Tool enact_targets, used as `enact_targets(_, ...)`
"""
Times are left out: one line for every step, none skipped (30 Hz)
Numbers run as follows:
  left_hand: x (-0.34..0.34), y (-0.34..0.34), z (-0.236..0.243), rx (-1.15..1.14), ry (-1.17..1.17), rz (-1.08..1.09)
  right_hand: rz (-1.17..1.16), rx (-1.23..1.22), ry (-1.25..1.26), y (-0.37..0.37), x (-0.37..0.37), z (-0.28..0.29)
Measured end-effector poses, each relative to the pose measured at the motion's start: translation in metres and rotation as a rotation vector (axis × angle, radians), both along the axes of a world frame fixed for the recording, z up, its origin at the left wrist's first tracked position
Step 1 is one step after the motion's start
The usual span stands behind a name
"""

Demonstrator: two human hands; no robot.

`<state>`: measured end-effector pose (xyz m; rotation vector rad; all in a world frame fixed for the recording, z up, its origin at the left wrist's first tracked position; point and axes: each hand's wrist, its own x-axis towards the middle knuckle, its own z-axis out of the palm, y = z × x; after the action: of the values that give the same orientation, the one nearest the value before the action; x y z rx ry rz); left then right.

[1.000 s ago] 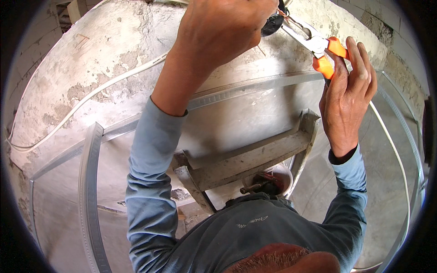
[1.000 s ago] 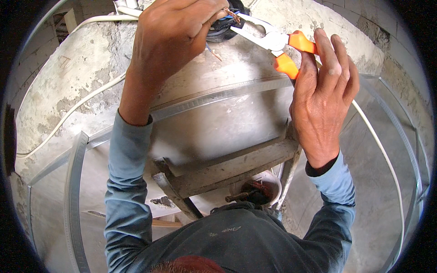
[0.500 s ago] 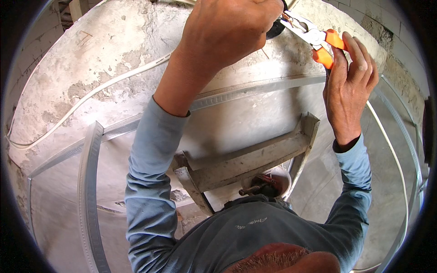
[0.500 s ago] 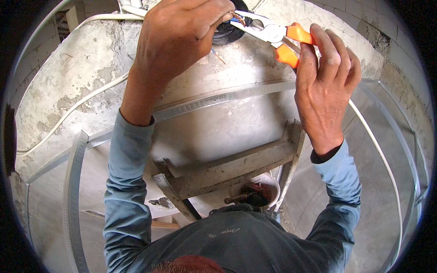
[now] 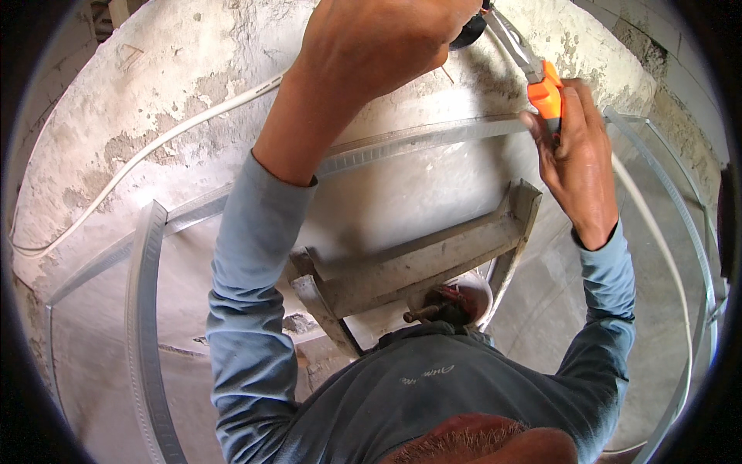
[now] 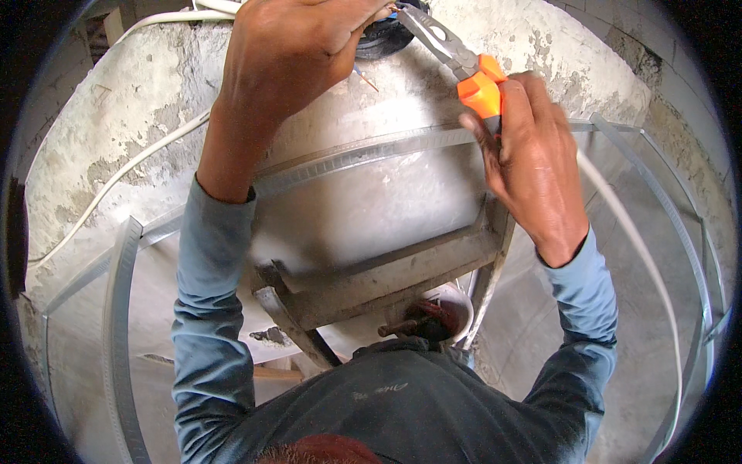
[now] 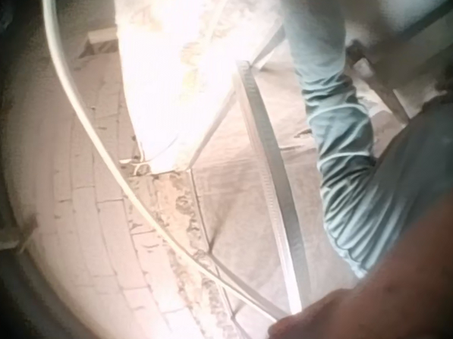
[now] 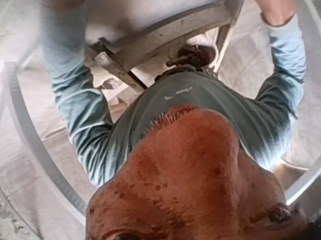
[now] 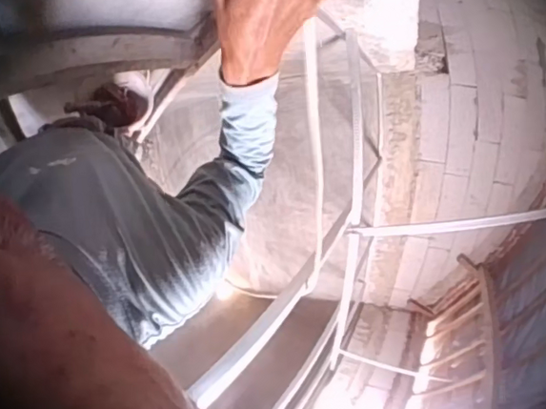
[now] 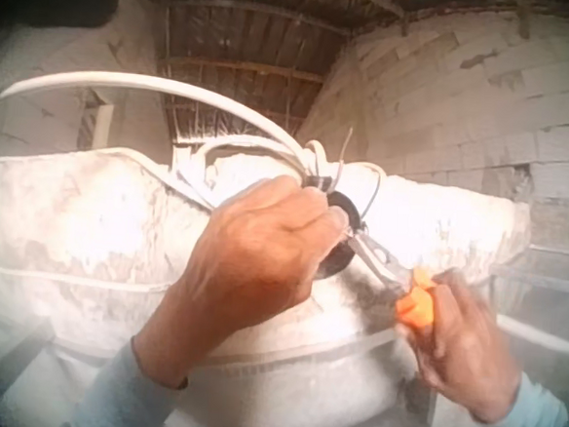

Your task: The person uses a utility knife and pliers to strip the insulation from electrical wires and then joins them inside a junction box by twisting them together by hand.

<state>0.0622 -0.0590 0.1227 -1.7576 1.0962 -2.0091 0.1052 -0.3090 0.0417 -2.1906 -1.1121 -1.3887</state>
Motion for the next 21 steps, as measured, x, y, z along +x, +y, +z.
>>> enact_targets(0.000, 0.001, -0.001, 0.003, -0.005, 0.013, 0.151, 0.020, 0.191, -0.001, -0.005, 0.000)
enact_targets(-0.001, 0.003, -0.002, 0.005, -0.010, 0.026, 0.240, -0.012, 0.394, -0.006, -0.013, 0.005)
enact_targets(0.002, 0.004, 0.000, 0.018, -0.033, 0.017, 0.359, 0.013, 0.531, -0.006, -0.015, 0.006)
enact_targets(0.002, 0.005, 0.000, 0.026, -0.049, 0.007, 0.478, 0.039, 0.667, -0.006, -0.016, 0.006)
enact_targets(0.002, 0.006, -0.001, 0.033, -0.060, -0.003, 0.599, 0.064, 0.803, -0.006, -0.017, 0.005)
enact_targets(0.003, 0.006, -0.001, 0.036, -0.065, -0.023, 0.759, 0.059, 0.997, -0.013, -0.012, 0.006)
enact_targets(0.003, 0.006, -0.001, 0.035, -0.067, -0.033, 0.881, 0.058, 1.120, -0.017, -0.006, 0.008)
enact_targets(0.003, 0.005, -0.001, 0.034, -0.069, -0.043, 1.005, 0.055, 1.242, -0.020, 0.000, 0.009)
enact_targets(0.003, 0.005, -0.002, 0.029, -0.069, -0.038, 1.210, 0.074, 1.356, -0.017, 0.006, 0.007)
enact_targets(0.003, 0.005, -0.001, 0.031, -0.058, -0.027, 1.407, 0.086, 1.485, -0.013, 0.013, 0.004)
enact_targets(0.002, 0.004, -0.002, 0.035, -0.046, -0.020, 1.323, 0.096, 1.453, -0.014, 0.011, 0.003)
enact_targets(0.001, 0.006, -0.001, 0.039, -0.028, -0.001, 1.238, 0.095, 1.421, -0.016, 0.007, 0.003)
enact_targets(0.000, 0.006, -0.002, 0.035, -0.019, 0.009, 1.153, 0.096, 1.387, -0.018, 0.003, 0.005)
enact_targets(-0.001, 0.006, -0.002, 0.030, -0.011, 0.020, 1.091, 0.107, 1.323, -0.016, -0.003, 0.010)
enact_targets(-0.002, 0.005, -0.002, 0.017, -0.012, 0.025, 0.927, 0.114, 1.168, -0.017, -0.008, 0.007)
enact_targets(-0.003, 0.006, -0.002, 0.011, -0.009, 0.031, 0.765, 0.120, 1.011, -0.018, -0.014, 0.004)
enact_targets(-0.003, 0.006, -0.001, 0.007, -0.007, 0.038, 0.605, 0.126, 0.852, -0.019, -0.018, 0.003)
enact_targets(-0.003, 0.006, 0.000, 0.013, 0.001, 0.044, 0.471, 0.101, 0.670, -0.018, -0.020, 0.002)
enact_targets(-0.003, 0.006, 0.001, 0.008, 0.006, 0.048, 0.338, 0.077, 0.487, -0.015, -0.022, 0.001)
enact_targets(-0.004, 0.006, 0.001, 0.004, 0.016, 0.053, 0.207, 0.053, 0.303, -0.013, -0.024, 0.001)
enact_targets(-0.002, 0.004, 0.000, -0.013, 0.021, 0.042, 0.110, 0.025, 0.119, -0.015, -0.021, 0.000)
